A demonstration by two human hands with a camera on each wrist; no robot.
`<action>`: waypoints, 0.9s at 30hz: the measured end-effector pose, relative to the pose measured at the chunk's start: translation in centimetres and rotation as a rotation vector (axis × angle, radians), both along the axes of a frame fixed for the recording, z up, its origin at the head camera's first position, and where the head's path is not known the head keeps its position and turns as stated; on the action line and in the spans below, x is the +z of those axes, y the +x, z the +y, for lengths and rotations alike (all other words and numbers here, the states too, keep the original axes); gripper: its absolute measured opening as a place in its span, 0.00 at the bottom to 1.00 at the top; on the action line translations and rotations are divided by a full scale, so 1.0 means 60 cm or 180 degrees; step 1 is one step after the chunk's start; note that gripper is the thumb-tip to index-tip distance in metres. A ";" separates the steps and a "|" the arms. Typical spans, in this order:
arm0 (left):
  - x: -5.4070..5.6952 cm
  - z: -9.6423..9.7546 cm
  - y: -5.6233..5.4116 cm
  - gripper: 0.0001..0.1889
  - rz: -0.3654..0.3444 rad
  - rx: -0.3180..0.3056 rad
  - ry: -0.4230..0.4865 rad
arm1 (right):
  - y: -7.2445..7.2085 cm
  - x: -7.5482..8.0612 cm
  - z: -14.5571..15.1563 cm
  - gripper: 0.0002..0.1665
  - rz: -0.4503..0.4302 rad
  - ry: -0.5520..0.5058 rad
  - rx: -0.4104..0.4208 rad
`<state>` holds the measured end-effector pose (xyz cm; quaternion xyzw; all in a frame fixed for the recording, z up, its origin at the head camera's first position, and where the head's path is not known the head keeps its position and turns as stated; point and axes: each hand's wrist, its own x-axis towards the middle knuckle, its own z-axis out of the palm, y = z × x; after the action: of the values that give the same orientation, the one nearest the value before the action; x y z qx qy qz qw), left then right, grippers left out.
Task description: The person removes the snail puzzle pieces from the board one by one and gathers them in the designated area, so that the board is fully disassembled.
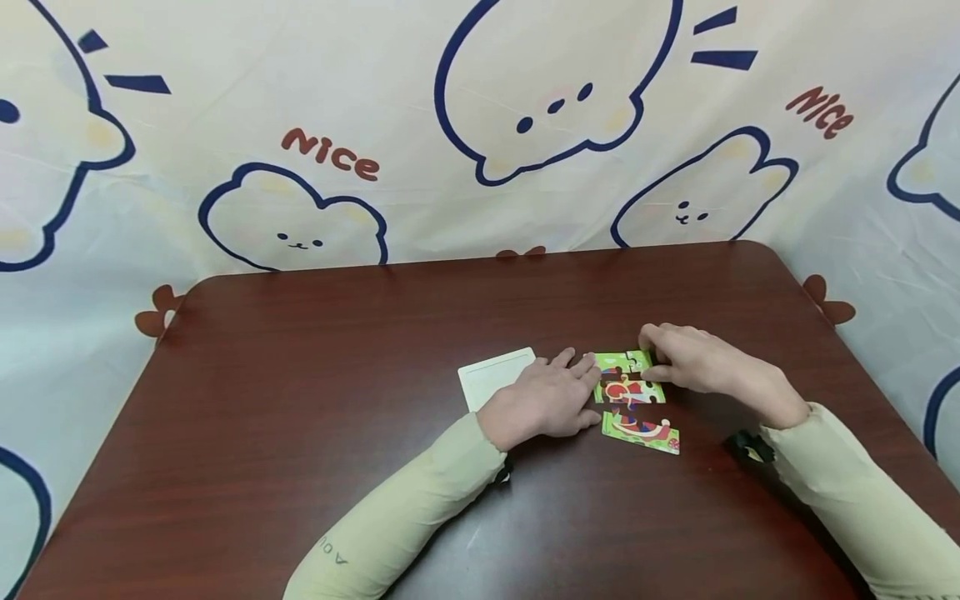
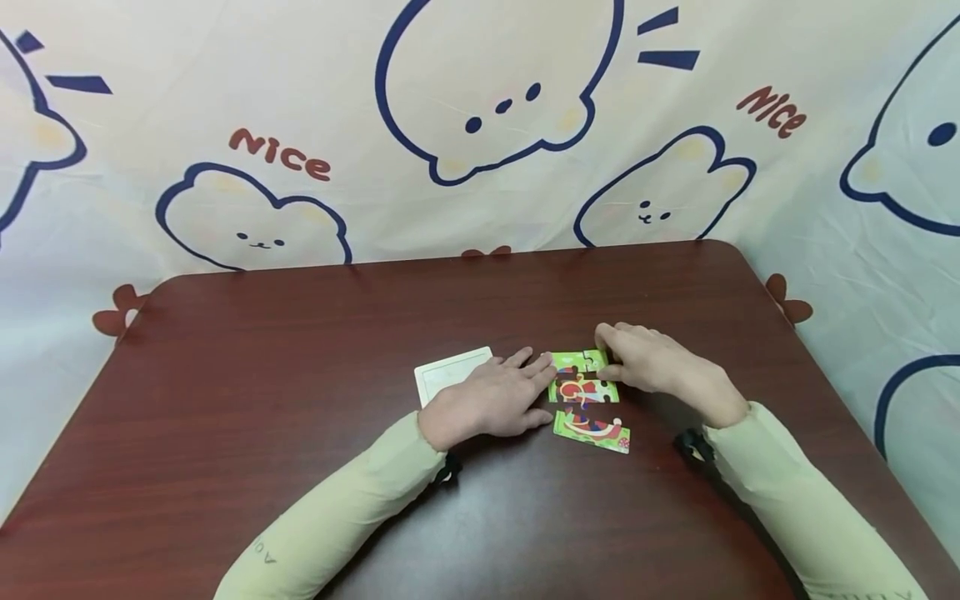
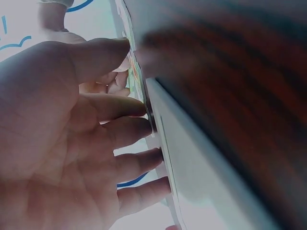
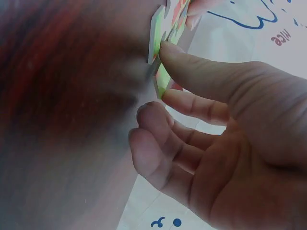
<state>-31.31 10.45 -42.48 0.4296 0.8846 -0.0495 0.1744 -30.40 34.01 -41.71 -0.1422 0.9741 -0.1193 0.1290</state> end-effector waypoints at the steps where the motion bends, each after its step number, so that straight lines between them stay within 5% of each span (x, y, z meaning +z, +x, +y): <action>1: 0.000 0.000 0.000 0.37 -0.0012 0.0001 -0.0002 | 0.001 -0.001 -0.001 0.14 0.0004 -0.0006 0.0004; 15: 0.004 -0.001 0.007 0.37 -0.0067 -0.0026 0.0033 | 0.011 0.007 -0.005 0.11 -0.0119 0.0099 -0.0069; 21: 0.022 -0.018 0.031 0.36 -0.0155 -0.0041 0.0045 | 0.055 0.032 0.002 0.23 0.0022 0.0239 -0.0163; 27: 0.034 -0.027 0.063 0.35 -0.0178 -0.0144 -0.0063 | 0.073 0.016 -0.001 0.17 -0.0162 0.0046 0.0068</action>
<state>-27.51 8.81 -40.42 0.4490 0.8689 -0.0502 0.2022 -26.02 33.94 -40.78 -0.1485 0.9698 -0.1145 0.1561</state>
